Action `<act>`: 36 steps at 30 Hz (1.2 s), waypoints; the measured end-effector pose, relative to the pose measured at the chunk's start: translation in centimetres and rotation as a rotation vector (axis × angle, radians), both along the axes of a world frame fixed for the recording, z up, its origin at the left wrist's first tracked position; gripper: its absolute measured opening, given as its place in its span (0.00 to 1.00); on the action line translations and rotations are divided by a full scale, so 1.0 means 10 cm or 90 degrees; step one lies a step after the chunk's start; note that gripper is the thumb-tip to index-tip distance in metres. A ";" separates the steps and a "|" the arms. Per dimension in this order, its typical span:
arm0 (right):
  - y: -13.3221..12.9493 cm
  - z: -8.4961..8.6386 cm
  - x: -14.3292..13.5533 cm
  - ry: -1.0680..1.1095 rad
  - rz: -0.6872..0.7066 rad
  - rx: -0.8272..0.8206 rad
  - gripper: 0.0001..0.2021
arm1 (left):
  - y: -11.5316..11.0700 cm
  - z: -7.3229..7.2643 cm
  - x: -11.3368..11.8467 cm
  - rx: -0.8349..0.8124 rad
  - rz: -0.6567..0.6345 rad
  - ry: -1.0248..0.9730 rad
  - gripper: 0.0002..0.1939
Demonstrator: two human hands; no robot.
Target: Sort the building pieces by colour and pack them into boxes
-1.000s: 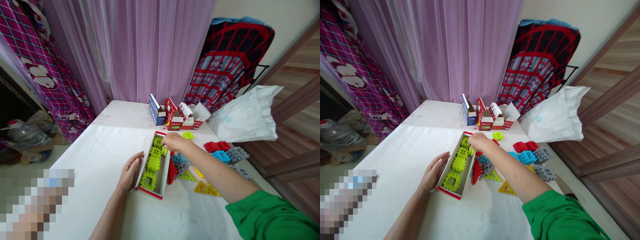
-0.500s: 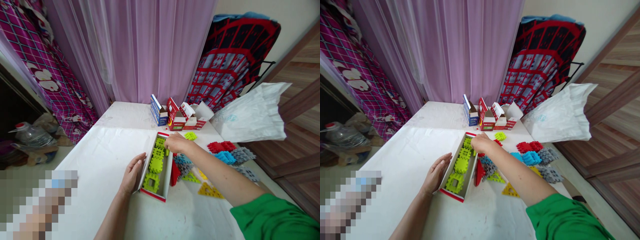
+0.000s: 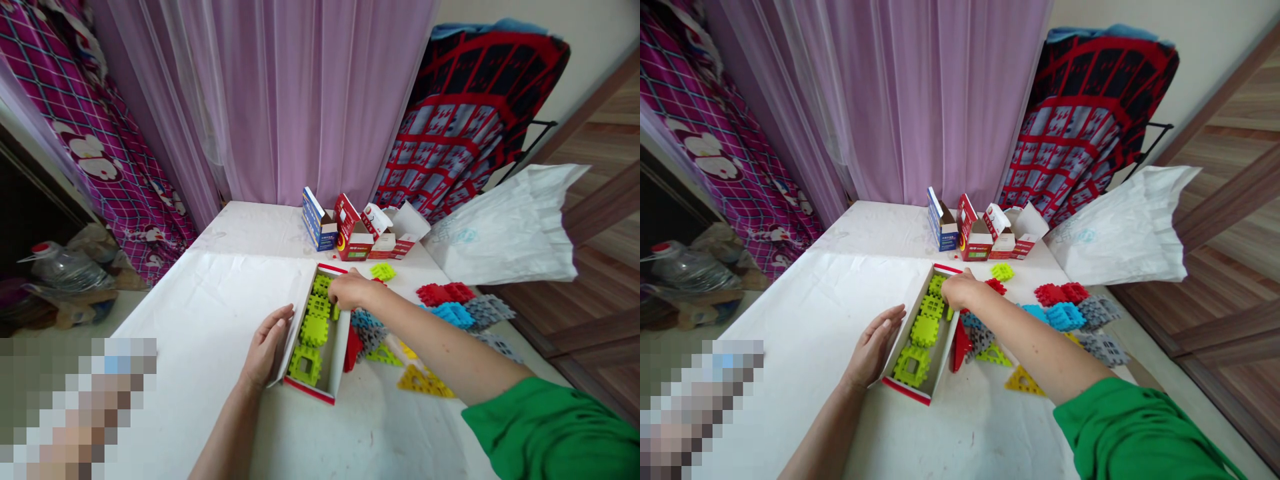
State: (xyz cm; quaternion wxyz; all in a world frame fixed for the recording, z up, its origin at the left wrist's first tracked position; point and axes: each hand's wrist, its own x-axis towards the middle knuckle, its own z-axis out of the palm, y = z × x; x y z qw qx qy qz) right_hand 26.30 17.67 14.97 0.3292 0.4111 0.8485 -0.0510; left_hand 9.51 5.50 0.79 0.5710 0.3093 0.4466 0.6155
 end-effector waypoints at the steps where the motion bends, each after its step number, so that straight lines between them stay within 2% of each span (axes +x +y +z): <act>1: 0.00 0.00 0.01 -0.003 0.003 -0.013 0.17 | 0.00 -0.01 0.00 0.000 -0.001 0.003 0.23; 9: -0.04 0.01 -0.04 -0.027 0.009 -0.032 0.12 | -0.01 0.02 0.00 -0.004 -0.002 0.018 0.24; 16: 0.01 -0.06 -0.01 -0.025 0.021 -0.036 0.13 | -0.01 0.06 0.00 -0.009 0.003 0.006 0.24; 20: -0.01 -0.06 -0.01 -0.010 0.004 -0.022 0.12 | -0.01 0.07 0.01 -0.015 0.006 0.003 0.24; 27: -0.06 0.00 -0.06 -0.039 -0.022 -0.004 0.16 | -0.01 0.05 0.01 -0.001 0.008 0.008 0.24; 31: -0.06 0.02 -0.06 -0.022 -0.021 0.002 0.14 | -0.01 0.04 0.01 -0.005 0.008 0.012 0.24; 36: -0.07 -0.06 -0.08 -0.024 -0.041 0.056 0.16 | -0.02 0.06 0.01 0.000 0.000 0.016 0.24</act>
